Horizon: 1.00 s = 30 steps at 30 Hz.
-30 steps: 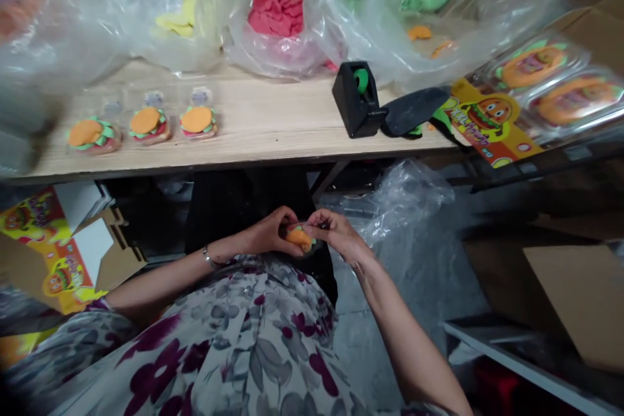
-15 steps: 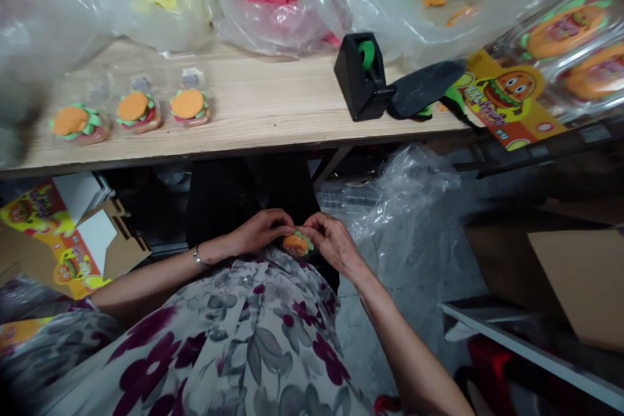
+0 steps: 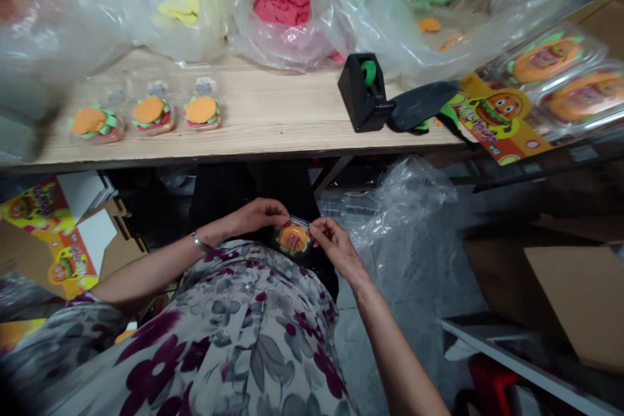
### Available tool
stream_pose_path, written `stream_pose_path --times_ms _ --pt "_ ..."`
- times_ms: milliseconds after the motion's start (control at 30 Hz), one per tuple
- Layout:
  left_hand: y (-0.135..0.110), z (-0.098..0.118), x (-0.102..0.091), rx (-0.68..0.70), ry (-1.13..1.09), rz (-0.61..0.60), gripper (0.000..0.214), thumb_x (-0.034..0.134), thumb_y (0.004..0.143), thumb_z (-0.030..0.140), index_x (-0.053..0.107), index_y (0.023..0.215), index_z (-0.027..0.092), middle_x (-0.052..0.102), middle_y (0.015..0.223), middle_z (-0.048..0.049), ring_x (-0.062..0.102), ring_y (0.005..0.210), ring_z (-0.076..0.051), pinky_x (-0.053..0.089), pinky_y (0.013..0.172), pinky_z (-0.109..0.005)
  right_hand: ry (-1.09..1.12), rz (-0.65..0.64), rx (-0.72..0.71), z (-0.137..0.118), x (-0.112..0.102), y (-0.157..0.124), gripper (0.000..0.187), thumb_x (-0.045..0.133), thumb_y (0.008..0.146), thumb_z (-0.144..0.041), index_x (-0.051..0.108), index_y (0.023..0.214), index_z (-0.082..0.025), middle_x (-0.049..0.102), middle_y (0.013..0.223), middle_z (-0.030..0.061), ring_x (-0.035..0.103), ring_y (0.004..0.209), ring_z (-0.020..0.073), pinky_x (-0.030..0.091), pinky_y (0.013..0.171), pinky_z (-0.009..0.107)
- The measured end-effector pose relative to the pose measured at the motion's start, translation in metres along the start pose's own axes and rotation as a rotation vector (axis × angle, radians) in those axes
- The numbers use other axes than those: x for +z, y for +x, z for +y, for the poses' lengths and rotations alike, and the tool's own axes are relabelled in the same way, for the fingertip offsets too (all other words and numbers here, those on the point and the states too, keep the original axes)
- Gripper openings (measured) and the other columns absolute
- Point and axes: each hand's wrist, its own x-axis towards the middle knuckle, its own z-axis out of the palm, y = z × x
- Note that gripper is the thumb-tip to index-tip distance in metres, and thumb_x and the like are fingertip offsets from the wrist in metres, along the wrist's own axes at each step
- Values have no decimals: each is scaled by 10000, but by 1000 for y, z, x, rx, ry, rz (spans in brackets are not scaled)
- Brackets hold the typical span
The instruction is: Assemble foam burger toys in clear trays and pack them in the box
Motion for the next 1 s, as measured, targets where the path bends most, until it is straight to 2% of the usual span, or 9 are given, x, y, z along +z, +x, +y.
stream_pose_path --times_ms 100,200,367,533,633,733,833,900,1000 --pt "6 12 -3 90 248 -119 258 616 789 349 649 874 108 638 750 -20 527 659 -96 403 626 -217 -211 -86 -82 -18 3 5 263 631 770 -445 636 854 -196 599 768 9 522 699 138 388 624 248" --pt "9 13 5 111 403 -129 178 596 802 272 660 860 117 633 728 -8 515 652 -89 374 601 -197 -245 -187 -85 -23 4 9 245 635 762 -430 642 811 -190 599 728 1 523 684 136 385 616 249" --pt "7 -4 18 58 290 -120 224 578 823 329 640 879 121 633 752 -15 535 674 -98 395 614 -201 -78 -189 33 -6 1 6 266 665 730 -445 618 760 -186 602 691 -14 530 642 123 398 611 246" --pt "-11 -14 16 -16 90 -38 370 593 788 477 588 898 124 597 787 -9 513 696 -97 414 645 -223 44 -12 60 10 -4 -1 316 680 707 -492 602 773 -193 599 687 -10 511 624 121 391 593 244" --pt "-16 -7 9 -32 51 -30 377 592 784 482 582 879 118 588 763 -8 512 683 -98 423 655 -234 64 36 63 10 -4 -3 336 667 716 -511 597 817 -198 581 699 -8 489 610 118 383 564 238" --pt "-9 13 -2 72 261 -70 285 572 818 400 602 866 120 585 746 -7 500 672 -98 403 638 -223 -23 -10 -1 -4 -2 0 323 622 774 -485 602 957 -220 591 790 2 506 668 127 396 584 241" --pt "-4 29 -6 119 456 -138 162 577 817 279 611 817 120 589 744 -10 497 665 -96 386 630 -217 -223 -112 -105 -20 -1 5 234 598 805 -427 642 887 -212 590 792 12 526 737 144 397 633 254" --pt "-7 29 -3 90 420 -153 160 578 818 278 599 834 120 590 750 -11 499 662 -96 388 619 -214 -307 -160 -152 -26 -2 6 202 588 814 -395 650 813 -203 589 773 14 535 743 149 397 649 263" --pt "-19 19 7 36 235 -61 226 571 828 346 568 891 129 579 753 -1 500 665 -96 396 608 -210 -352 -183 -181 -28 -4 6 185 579 822 -370 648 797 -200 596 767 19 539 721 151 402 644 271"
